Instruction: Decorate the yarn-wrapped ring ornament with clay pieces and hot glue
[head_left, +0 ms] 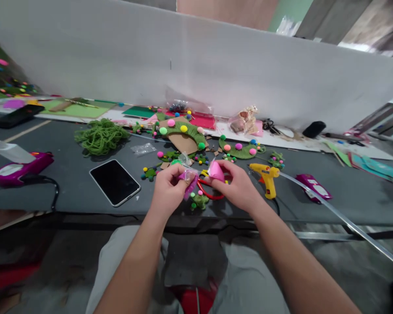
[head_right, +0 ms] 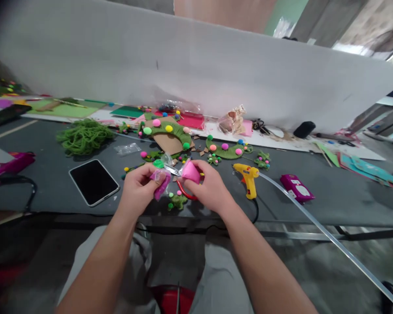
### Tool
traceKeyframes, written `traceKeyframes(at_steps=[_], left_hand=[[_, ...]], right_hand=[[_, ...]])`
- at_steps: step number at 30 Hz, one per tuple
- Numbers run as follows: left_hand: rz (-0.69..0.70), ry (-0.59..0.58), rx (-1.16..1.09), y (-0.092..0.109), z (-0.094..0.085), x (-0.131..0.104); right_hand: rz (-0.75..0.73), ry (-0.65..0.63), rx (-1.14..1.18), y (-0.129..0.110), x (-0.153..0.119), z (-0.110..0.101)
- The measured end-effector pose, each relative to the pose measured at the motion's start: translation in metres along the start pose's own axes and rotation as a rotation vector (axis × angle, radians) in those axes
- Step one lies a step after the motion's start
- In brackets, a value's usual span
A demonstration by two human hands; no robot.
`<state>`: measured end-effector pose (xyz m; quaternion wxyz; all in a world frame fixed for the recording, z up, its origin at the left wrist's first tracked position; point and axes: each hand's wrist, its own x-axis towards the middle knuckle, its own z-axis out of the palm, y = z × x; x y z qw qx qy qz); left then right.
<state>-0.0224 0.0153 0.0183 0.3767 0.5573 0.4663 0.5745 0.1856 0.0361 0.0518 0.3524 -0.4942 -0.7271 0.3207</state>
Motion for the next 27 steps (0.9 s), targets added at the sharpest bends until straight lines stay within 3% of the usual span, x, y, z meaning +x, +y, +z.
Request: traceKeyframes(at_steps=[7,17,23,27], left_hand=[[-0.089,-0.07,-0.166,0.002,0.021,-0.006],[-0.037,-0.024,-0.185,0.005,0.037,-0.01],[-0.072,-0.147,-0.242,0.008,0.048,-0.01],[-0.176,-0.247,-0.432,0.005,0.055,-0.009]], right_hand=[[0.088,0.107,-0.123,0.038,-0.002,-0.035],[0.116,0.128,-0.245,0.063,0.006,-0.047],[0.11,0.164,-0.253,0.079,0.009,-0.05],[0.06,0.162,-0.267,0.077,0.016,-0.052]])
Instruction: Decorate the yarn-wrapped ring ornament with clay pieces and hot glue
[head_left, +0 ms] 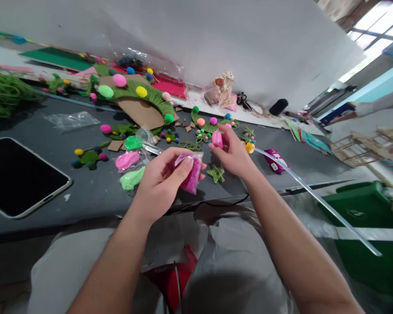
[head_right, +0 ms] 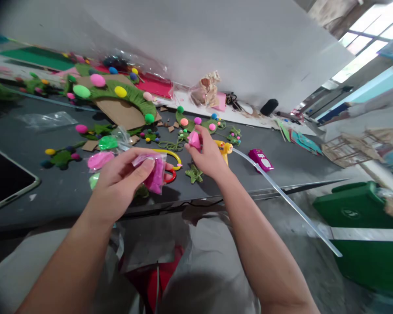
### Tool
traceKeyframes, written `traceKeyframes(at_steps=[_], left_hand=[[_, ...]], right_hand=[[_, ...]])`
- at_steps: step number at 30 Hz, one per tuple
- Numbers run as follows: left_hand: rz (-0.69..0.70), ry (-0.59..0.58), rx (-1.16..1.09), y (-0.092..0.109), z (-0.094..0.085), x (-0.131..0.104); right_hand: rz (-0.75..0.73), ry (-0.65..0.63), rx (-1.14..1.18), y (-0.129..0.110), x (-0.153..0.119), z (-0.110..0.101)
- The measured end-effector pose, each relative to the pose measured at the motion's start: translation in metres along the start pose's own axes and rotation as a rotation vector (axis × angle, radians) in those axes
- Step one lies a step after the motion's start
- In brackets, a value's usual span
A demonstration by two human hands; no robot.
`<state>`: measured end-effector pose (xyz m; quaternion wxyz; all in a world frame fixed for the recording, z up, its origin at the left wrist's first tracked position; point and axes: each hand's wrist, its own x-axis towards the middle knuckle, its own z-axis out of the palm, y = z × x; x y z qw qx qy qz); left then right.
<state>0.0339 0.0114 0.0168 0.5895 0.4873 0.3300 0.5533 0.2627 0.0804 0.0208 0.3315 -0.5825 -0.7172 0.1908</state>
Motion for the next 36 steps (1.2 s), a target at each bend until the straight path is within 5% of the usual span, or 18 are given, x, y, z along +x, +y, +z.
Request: traceKeyframes(at_steps=[5,10,15,19,27,36], left_hand=[[-0.094,-0.039,-0.129,-0.006,0.004,0.0],[-0.037,0.012,0.084,-0.007,0.007,-0.001],[0.143,0.015,0.449,-0.013,0.006,0.0],[0.217,0.001,0.564,-0.019,0.005,0.002],[0.155,-0.031,0.542,-0.012,0.007,-0.001],[0.146,-0.088,0.579,-0.009,0.006,-0.004]], right_hand=[[-0.128,-0.082,-0.275,-0.008,0.005,0.001],[-0.108,-0.142,-0.397,-0.005,0.0,0.006],[-0.212,0.002,-0.132,-0.032,-0.021,-0.008],[-0.293,-0.009,0.184,-0.062,-0.044,-0.021],[-0.444,-0.09,0.102,-0.068,-0.052,-0.023],[-0.386,-0.077,0.104,-0.075,-0.056,-0.02]])
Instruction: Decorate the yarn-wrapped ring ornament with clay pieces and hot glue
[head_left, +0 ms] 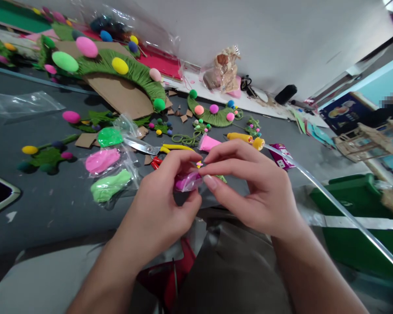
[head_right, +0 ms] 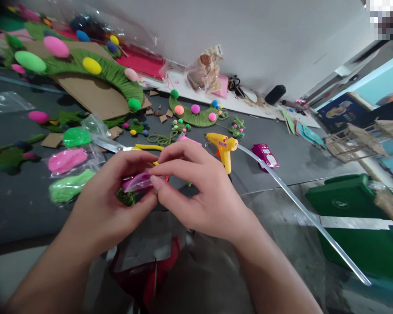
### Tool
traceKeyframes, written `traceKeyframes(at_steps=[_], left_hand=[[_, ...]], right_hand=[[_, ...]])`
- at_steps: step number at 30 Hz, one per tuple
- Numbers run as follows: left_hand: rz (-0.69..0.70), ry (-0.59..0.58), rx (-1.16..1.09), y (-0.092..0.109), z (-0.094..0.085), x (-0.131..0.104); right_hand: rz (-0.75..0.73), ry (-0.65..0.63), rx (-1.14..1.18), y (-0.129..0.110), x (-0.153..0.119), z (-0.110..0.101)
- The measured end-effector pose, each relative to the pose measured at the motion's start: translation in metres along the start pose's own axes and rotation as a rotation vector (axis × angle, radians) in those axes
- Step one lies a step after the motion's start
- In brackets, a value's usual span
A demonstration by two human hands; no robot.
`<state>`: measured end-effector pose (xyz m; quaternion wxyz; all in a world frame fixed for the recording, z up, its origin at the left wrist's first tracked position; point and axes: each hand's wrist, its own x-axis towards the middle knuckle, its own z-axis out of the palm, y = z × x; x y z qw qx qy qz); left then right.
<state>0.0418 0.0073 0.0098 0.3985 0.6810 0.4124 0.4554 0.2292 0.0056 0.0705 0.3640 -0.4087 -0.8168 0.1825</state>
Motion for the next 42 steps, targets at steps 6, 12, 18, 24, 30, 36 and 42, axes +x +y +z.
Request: traceKeyframes(at_steps=[6,12,18,24,30,36,42], left_hand=[[0.018,-0.028,0.146,-0.003,-0.001,-0.002],[0.087,-0.071,0.273,-0.005,-0.002,-0.001],[0.114,-0.081,0.322,-0.003,-0.004,0.0],[0.012,-0.006,0.113,-0.003,-0.01,-0.001],[-0.1,0.05,-0.16,0.003,-0.018,-0.001],[-0.113,0.032,-0.101,0.004,-0.021,0.001],[-0.221,-0.018,-0.292,0.005,-0.021,0.0]], right_hand=[[0.108,-0.011,0.043,0.0,-0.002,0.003],[0.187,-0.071,0.058,0.003,-0.002,0.005],[0.191,-0.12,0.061,0.001,-0.004,0.008],[0.113,-0.105,0.101,0.006,-0.004,0.002],[0.084,-0.04,0.134,0.012,-0.007,-0.001],[0.043,-0.022,0.11,0.015,-0.007,0.001],[0.103,-0.053,0.116,0.012,-0.006,0.003]])
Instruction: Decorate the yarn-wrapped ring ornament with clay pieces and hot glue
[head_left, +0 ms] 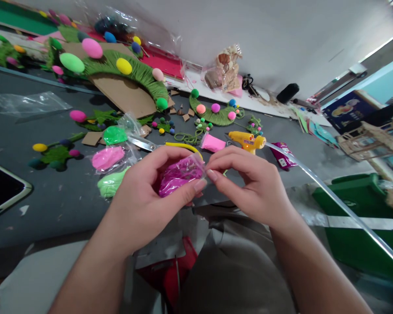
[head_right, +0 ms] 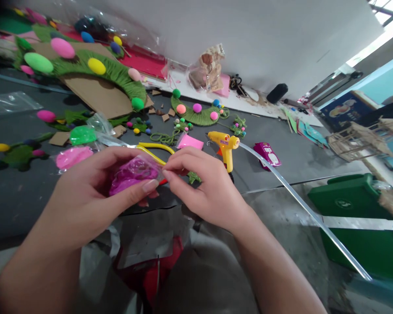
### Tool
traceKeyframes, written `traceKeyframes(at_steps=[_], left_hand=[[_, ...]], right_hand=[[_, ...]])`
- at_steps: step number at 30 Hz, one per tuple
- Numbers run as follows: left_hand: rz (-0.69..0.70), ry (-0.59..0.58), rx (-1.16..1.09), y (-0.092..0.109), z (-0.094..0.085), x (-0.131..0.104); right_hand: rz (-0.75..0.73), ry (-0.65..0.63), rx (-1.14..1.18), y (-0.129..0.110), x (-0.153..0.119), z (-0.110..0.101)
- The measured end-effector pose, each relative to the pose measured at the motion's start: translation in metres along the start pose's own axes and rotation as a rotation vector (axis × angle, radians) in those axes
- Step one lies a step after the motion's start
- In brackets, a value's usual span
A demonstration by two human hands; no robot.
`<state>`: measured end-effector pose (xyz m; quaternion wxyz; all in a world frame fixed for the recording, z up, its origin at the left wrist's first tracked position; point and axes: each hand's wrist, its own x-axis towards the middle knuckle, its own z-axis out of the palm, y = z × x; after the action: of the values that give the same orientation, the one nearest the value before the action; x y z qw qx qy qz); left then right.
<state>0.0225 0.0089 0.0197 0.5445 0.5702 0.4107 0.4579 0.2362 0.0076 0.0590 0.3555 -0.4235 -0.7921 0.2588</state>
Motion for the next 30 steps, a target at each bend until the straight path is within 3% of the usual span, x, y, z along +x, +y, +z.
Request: traceKeyframes(at_steps=[15,24,30], left_hand=[[-0.029,-0.081,-0.053,-0.0016,-0.0017,-0.0018],[-0.006,0.022,-0.078,-0.0041,0.0015,0.0022],[0.028,0.05,-0.127,-0.0061,0.0029,0.005]], right_hand=[[0.025,-0.019,0.047,0.0042,-0.0002,0.0031],[0.072,-0.054,0.022,0.0004,-0.001,0.0028],[0.065,-0.112,0.131,0.0014,-0.0016,0.002]])
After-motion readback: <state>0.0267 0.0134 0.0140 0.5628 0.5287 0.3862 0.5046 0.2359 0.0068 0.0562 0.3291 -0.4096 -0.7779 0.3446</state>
